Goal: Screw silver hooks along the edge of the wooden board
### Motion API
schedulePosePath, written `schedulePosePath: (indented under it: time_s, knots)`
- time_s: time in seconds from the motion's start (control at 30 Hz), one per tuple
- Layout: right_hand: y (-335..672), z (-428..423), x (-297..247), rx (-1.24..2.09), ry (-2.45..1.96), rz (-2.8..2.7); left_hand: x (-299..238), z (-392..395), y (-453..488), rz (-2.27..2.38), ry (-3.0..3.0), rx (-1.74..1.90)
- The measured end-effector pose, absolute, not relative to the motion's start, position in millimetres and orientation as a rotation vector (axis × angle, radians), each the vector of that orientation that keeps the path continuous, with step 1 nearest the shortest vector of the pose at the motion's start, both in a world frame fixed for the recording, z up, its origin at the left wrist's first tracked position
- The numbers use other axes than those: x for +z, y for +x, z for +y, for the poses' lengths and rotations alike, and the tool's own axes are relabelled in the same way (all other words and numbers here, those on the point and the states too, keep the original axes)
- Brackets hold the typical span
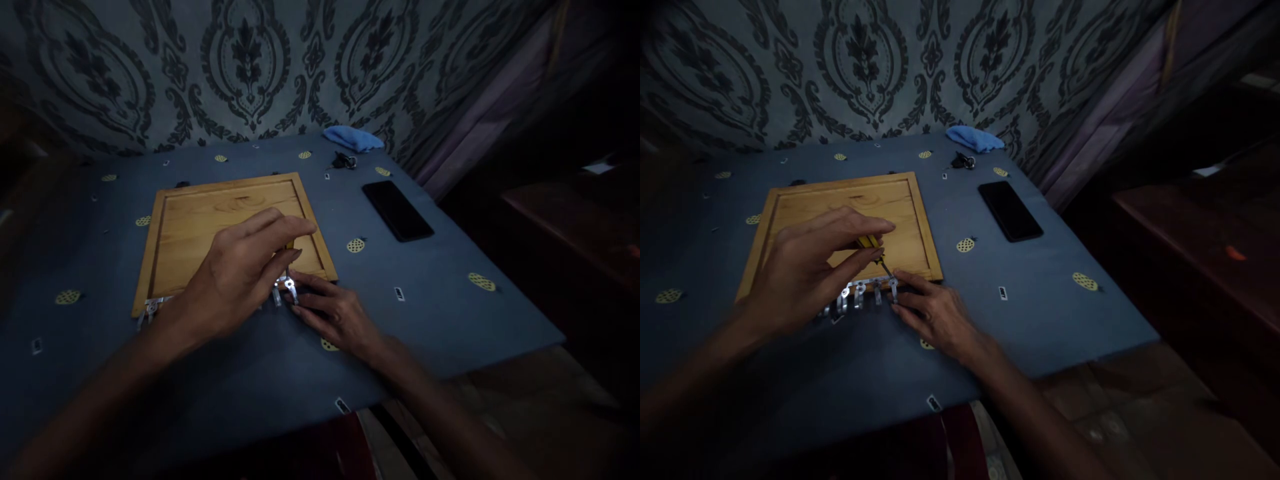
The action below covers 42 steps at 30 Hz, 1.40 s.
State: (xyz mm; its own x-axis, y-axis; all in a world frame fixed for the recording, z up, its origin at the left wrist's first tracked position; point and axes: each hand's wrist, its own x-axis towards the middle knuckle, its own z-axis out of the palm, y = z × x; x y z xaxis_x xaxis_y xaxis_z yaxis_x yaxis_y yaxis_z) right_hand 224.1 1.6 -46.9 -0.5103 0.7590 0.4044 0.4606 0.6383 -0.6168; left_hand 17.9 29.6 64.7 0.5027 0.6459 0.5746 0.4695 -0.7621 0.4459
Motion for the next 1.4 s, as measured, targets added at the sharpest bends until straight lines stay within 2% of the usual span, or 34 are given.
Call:
schedulePosePath:
  time_s: [0.87,1.1,1.4]
  knots:
    - [224,1,-45,0.526,-0.945,-2.222,67,44,18,0.747,2.544,0.922]
    - [225,1,-45,0.559,-0.967,-2.235,73,34,11,0.982,2.467,1.071]
    - [223,2,-46,0.581,-0.957,-2.207,68,32,13,0.892,2.501,0.978]
